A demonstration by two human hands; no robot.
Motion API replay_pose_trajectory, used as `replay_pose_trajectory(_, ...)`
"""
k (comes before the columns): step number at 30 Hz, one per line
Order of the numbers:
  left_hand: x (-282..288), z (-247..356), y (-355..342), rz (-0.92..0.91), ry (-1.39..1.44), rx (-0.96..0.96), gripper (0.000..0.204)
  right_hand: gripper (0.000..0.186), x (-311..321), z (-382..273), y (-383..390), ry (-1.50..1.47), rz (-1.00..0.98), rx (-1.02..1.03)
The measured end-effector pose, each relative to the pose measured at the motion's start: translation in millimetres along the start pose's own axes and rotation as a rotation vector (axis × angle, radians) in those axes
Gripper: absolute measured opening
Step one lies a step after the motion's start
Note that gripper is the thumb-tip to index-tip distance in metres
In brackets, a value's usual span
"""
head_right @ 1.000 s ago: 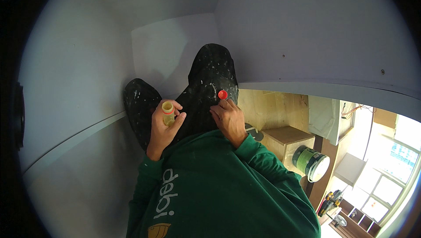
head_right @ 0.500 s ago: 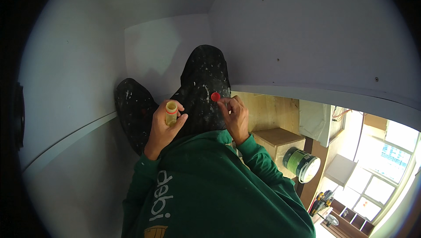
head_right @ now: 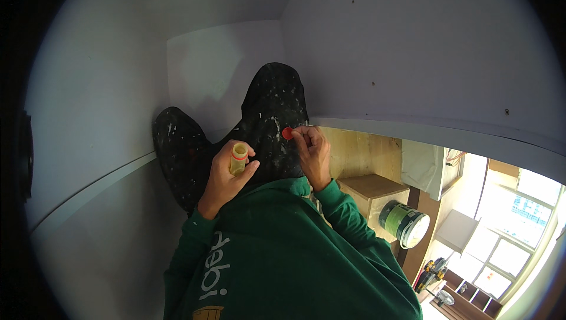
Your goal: The person installs small white plastic fittings into pre-drilled holes on the interior of a white cabinet, then uses a wooden dowel to tap them into place. The person handles a small bottle of yellow liquid, a red cap, and a wooden dowel while working inside the cabinet.
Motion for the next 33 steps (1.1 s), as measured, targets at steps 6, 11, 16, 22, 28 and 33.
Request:
replay_pose_trajectory(6,-6.3,-8.0,0.0,-0.056,0.441,0.173,0.045,0.011,-12.1,-35.1,19.2,-0.551,-0.294,-0.252)
replay_pose_trajectory(11,-15.1,11.4,0.4,-0.092,0.751,0.266,0.050,0.007,-11.4,-69.3,23.9,-0.541,-0.374,-0.131)
replay_pose_trajectory(16,-15.5,22.2,6.0,-0.087,0.854,0.266,0.055,0.005,-0.9,-88.4,16.8,-0.268,-0.221,0.081)
replay_pose_trajectory(22,-15.4,18.0,6.2,-0.058,0.958,0.331,0.060,0.011,9.0,-114.1,19.6,-0.126,-0.063,0.236)
replay_pose_trajectory(28,-12.0,9.3,5.6,-0.026,1.040,0.421,0.067,0.012,5.5,-111.1,19.9,-0.176,-0.157,0.188)
replay_pose_trajectory(33,-8.5,11.1,5.4,-0.011,1.061,0.454,0.068,0.014,23.4,-92.9,14.6,-0.197,-0.047,0.198)
Point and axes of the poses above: each hand's wrist, its own y-axis away from the middle knuckle, its own x-axis out of the back of the hand, z = x × y, the point moved 9 cm from there along -y, towards the middle knuckle, and after that the axes turned 9 degrees about y, right-handed, at the moved point
